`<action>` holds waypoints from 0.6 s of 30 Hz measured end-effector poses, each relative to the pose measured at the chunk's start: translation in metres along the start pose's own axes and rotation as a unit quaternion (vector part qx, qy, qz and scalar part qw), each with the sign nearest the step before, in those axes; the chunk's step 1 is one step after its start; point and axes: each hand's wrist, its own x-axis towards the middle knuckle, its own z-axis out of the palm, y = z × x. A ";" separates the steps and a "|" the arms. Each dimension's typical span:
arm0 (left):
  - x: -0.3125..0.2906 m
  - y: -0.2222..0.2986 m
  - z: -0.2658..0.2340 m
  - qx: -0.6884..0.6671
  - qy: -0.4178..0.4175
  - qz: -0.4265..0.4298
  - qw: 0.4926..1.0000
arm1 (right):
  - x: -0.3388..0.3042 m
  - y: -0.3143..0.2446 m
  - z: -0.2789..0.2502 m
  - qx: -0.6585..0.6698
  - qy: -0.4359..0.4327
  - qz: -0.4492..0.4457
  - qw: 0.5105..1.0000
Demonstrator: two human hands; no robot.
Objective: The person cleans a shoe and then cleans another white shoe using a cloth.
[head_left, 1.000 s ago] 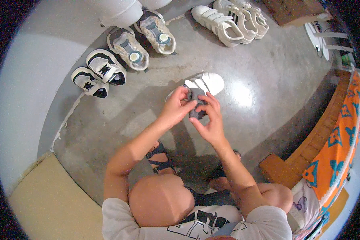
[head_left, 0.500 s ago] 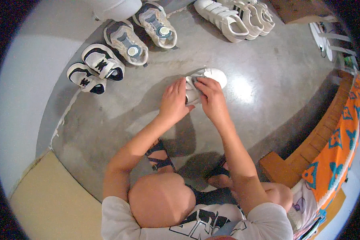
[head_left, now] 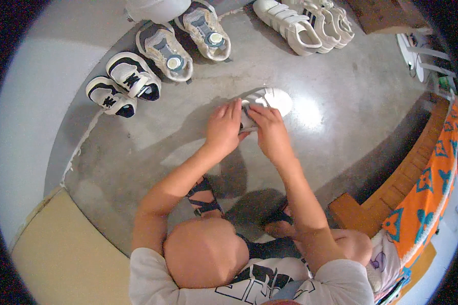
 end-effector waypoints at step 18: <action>-0.007 -0.008 0.012 0.064 0.015 0.021 0.998 | -0.042 0.016 0.000 0.006 0.074 0.087 0.993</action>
